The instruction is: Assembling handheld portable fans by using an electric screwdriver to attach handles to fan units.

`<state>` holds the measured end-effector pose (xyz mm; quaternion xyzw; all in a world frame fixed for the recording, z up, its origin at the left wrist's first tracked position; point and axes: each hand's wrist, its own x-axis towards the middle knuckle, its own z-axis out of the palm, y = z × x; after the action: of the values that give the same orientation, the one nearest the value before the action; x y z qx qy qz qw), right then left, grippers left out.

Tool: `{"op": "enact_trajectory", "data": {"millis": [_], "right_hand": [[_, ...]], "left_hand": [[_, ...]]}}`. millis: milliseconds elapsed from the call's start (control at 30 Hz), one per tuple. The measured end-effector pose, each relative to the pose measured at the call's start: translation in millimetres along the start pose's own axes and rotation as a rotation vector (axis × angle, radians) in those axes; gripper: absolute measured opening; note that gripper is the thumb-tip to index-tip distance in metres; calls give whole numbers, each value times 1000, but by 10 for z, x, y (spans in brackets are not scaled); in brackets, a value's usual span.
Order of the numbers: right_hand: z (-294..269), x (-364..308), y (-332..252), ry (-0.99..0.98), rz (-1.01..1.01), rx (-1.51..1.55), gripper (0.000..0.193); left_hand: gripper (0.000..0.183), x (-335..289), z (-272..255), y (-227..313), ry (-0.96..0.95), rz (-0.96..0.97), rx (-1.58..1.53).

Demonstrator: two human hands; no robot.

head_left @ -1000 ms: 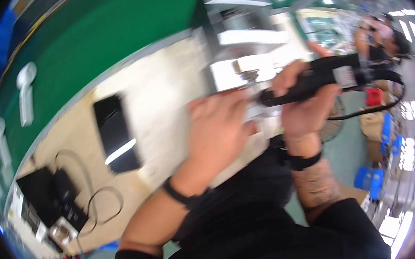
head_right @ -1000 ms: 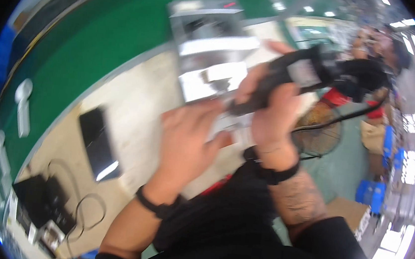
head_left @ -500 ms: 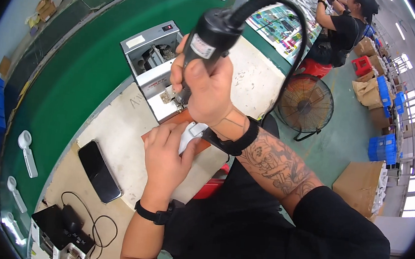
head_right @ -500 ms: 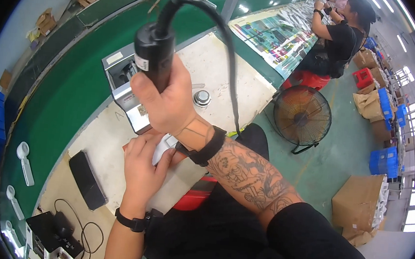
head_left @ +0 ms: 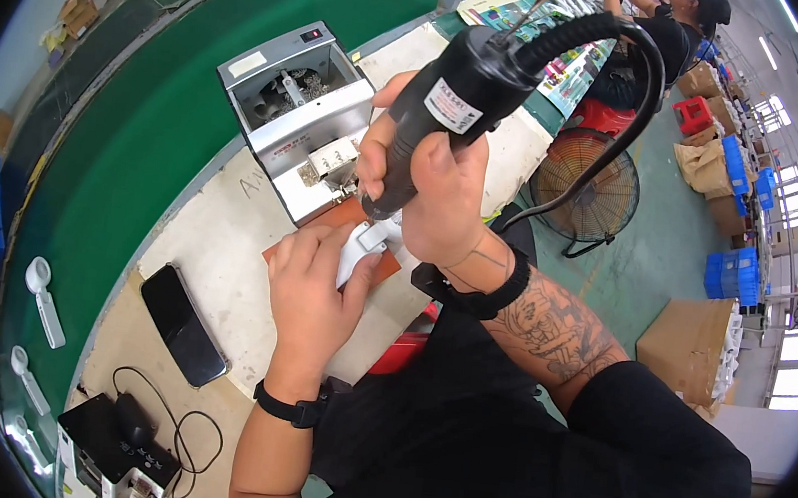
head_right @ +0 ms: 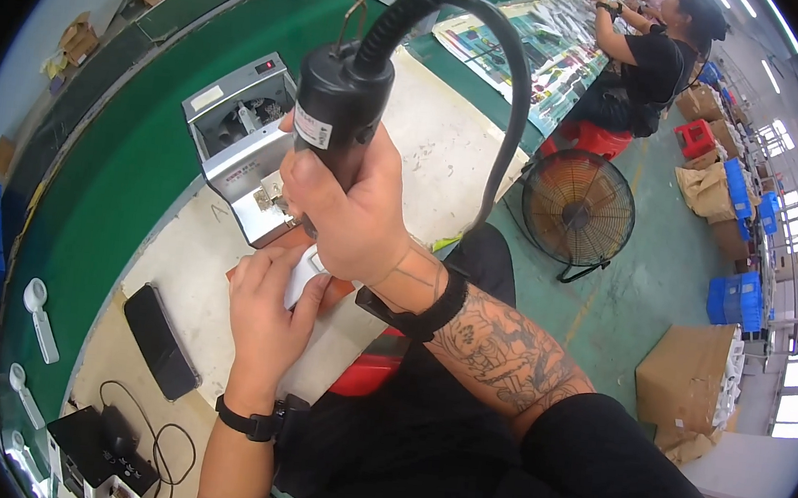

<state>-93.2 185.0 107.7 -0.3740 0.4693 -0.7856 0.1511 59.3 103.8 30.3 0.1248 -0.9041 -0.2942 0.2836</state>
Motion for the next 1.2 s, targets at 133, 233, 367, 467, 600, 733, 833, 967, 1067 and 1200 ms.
{"op": "enact_trajectory", "data": {"millis": [133, 233, 367, 467, 600, 733, 833, 967, 1067, 1200], "right_hand": [[-6, -24, 51, 13, 18, 86, 62], [-3, -51, 125, 25, 24, 139, 51], [-29, -43, 92, 18, 24, -78, 79], [-16, 9, 4, 35, 5, -74, 82], [-23, 22, -10, 54, -10, -113, 83], [-2, -60, 43, 79, -68, -121, 82], [58, -115, 21, 123, -63, -138, 83], [125, -203, -67, 104, -10, -110, 87], [182, -247, -115, 68, 31, -75, 88], [247, -264, -147, 67, 40, -75, 87]], "left_hand": [[35, 8, 16, -20, 7, 0, 0], [36, 30, 23, -29, 15, 8, -6], [37, 34, 30, -25, 25, 5, -8], [37, 31, 42, -47, 14, -4, -7], [36, 46, 34, -36, 11, -12, -15], [34, 59, 27, -20, 16, -19, -26], [32, 61, 17, -11, 22, -18, -34], [30, 56, 4, -39, 25, -3, -75], [26, 46, -12, -39, 34, -11, -105], [20, 33, 6, -66, 41, -10, -107]]}}
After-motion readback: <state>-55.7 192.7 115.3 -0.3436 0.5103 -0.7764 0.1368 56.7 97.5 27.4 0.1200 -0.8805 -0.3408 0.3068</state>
